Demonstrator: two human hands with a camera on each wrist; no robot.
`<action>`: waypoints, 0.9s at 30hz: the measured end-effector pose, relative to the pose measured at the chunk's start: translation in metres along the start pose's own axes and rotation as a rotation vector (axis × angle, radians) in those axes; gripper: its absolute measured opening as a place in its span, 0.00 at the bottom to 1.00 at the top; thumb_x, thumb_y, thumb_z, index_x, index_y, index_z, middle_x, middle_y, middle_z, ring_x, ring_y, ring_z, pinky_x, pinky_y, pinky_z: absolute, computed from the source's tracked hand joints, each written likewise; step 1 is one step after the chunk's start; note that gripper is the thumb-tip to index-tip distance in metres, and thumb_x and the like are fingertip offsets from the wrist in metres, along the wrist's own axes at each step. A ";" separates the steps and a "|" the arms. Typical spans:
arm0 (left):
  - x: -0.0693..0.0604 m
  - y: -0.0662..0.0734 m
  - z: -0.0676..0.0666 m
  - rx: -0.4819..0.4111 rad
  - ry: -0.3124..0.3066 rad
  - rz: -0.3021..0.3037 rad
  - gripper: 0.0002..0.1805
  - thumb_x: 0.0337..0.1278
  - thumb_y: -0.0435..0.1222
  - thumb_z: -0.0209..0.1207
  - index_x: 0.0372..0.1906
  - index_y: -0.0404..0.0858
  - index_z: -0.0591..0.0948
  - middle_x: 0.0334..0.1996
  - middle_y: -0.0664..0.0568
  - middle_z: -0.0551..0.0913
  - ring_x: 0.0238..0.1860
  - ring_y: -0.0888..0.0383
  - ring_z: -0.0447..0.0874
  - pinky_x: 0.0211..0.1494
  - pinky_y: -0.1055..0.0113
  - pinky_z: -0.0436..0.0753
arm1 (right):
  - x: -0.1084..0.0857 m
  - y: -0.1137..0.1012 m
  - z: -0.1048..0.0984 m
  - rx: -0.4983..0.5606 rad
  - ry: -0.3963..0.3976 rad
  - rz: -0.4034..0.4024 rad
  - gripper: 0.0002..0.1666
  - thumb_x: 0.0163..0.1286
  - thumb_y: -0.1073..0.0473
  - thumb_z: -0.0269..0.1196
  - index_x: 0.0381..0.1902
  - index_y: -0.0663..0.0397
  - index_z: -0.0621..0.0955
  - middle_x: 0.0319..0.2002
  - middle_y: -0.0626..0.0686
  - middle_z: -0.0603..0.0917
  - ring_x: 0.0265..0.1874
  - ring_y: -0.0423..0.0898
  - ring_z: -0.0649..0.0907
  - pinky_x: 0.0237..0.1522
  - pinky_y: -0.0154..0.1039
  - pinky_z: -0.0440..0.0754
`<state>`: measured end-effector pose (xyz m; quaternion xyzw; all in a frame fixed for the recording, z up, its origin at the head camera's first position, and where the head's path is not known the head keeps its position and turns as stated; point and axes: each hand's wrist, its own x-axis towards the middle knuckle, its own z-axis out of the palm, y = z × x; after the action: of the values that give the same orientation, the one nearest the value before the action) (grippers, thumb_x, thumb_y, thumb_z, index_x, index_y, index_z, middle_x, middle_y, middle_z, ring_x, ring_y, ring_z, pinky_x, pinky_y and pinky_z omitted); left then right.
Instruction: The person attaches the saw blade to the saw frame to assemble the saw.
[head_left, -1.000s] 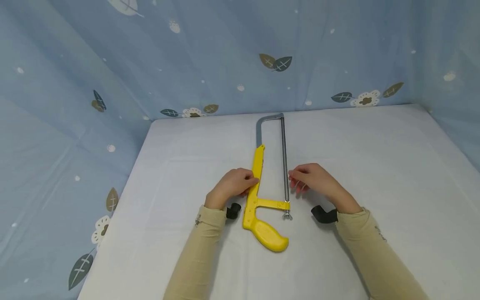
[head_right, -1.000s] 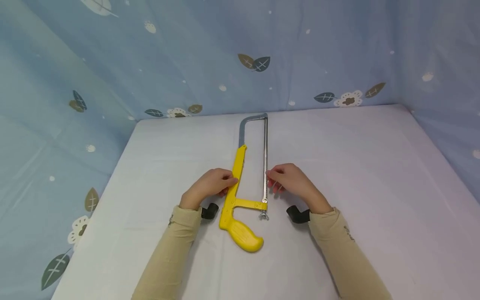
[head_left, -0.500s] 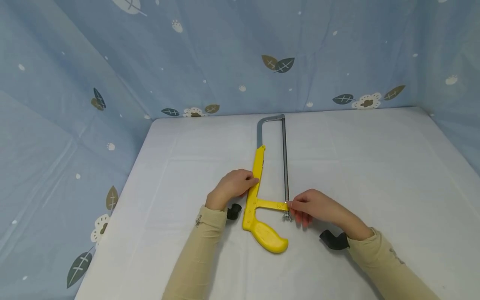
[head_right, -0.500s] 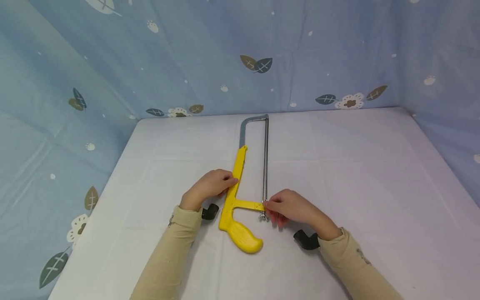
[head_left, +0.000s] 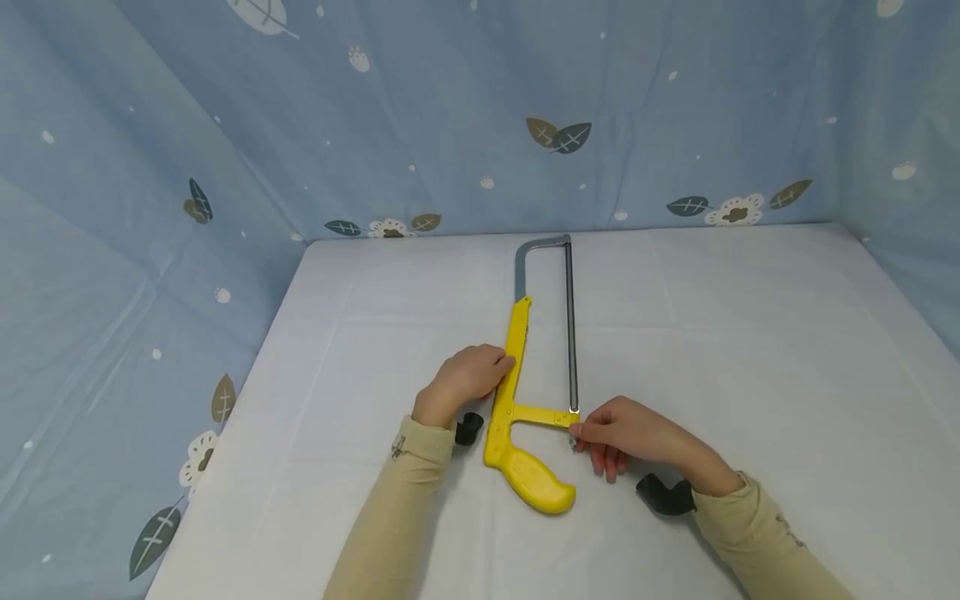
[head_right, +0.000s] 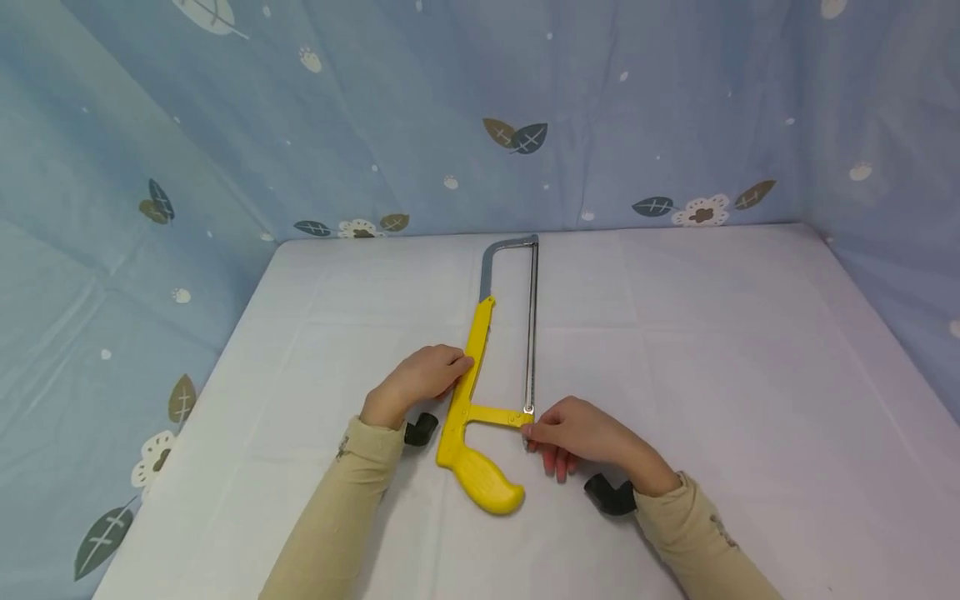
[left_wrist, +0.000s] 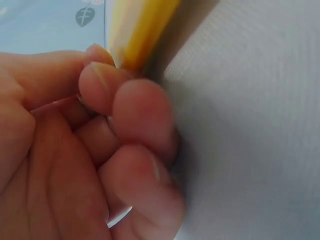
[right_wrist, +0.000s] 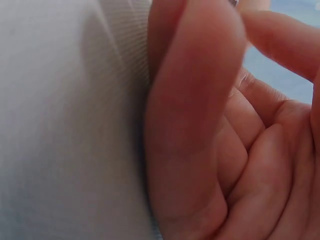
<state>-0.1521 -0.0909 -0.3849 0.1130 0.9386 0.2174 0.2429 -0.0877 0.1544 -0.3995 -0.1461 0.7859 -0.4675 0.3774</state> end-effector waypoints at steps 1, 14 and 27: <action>0.000 0.001 0.000 0.013 0.008 0.001 0.19 0.64 0.48 0.43 0.22 0.42 0.72 0.14 0.52 0.67 0.15 0.58 0.65 0.21 0.68 0.65 | 0.000 0.000 0.000 -0.011 0.002 -0.004 0.20 0.62 0.45 0.56 0.27 0.56 0.81 0.16 0.55 0.79 0.12 0.49 0.78 0.16 0.38 0.74; -0.003 0.007 0.003 0.062 0.040 -0.030 0.19 0.49 0.56 0.57 0.22 0.44 0.74 0.17 0.55 0.71 0.18 0.59 0.68 0.21 0.69 0.64 | -0.001 0.000 0.000 -0.086 0.011 -0.005 0.21 0.61 0.44 0.57 0.22 0.56 0.79 0.14 0.52 0.78 0.12 0.48 0.78 0.16 0.37 0.73; -0.003 0.006 0.004 0.049 0.058 -0.025 0.17 0.50 0.53 0.56 0.21 0.44 0.73 0.16 0.55 0.70 0.17 0.59 0.68 0.20 0.69 0.64 | -0.003 0.002 -0.002 -0.036 0.000 -0.023 0.16 0.60 0.48 0.59 0.26 0.55 0.80 0.14 0.52 0.77 0.12 0.47 0.77 0.16 0.39 0.74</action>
<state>-0.1467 -0.0845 -0.3843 0.1008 0.9517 0.1944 0.2154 -0.0870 0.1586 -0.3997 -0.1620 0.7925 -0.4575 0.3693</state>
